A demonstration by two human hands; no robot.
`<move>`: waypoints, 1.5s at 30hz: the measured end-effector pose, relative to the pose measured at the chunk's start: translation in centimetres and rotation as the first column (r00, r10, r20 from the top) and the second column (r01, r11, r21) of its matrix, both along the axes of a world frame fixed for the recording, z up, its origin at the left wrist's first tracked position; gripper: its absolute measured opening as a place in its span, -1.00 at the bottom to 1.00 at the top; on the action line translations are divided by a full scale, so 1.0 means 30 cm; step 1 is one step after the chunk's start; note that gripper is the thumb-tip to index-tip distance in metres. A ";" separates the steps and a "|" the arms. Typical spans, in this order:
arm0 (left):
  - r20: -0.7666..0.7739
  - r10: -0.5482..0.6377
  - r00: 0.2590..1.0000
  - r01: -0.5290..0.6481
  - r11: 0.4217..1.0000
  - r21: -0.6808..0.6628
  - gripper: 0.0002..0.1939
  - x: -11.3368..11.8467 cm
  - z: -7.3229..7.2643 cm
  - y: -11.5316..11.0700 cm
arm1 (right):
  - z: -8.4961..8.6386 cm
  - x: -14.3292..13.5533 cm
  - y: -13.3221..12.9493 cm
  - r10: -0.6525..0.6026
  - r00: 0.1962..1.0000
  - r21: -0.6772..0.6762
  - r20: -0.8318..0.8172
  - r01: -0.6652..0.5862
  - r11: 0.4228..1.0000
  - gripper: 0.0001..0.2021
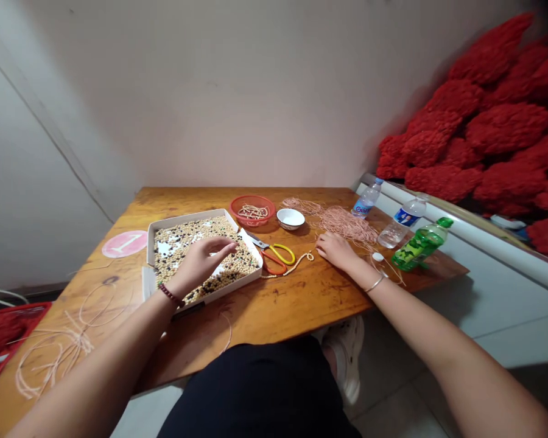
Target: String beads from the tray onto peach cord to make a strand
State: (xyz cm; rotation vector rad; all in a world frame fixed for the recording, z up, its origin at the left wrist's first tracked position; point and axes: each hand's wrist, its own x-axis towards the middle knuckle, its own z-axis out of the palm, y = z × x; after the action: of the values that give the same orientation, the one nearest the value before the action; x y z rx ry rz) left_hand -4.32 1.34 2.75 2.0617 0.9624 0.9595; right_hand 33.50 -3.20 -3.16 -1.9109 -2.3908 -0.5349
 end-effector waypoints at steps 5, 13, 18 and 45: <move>0.065 0.019 0.998 -0.016 0.999 -0.049 -0.67 0.000 -0.006 0.002 | 0.053 0.023 -0.002 -0.068 0.997 0.130 -0.020 0.070 0.989 -0.86; -0.055 -0.041 0.998 0.042 0.999 0.004 -0.67 -0.005 -0.039 0.022 | 0.254 0.099 -0.079 -0.160 0.981 0.374 -0.107 0.189 0.908 -0.88; -0.138 -0.048 0.989 0.053 0.998 0.033 -0.68 -0.007 -0.042 0.022 | 0.360 0.114 -0.126 -0.181 0.974 0.477 -0.134 0.224 0.850 -0.89; -0.608 -0.100 0.787 0.221 0.967 0.127 -0.79 -0.034 -0.028 0.006 | 0.107 0.225 -0.095 -0.034 0.439 0.195 -0.898 0.466 0.863 -0.78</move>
State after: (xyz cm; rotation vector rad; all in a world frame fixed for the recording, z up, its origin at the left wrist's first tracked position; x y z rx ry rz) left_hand -5.33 1.53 1.92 2.6427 0.9975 0.2989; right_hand 40.26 -6.04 0.04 -1.6996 -1.1873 0.0100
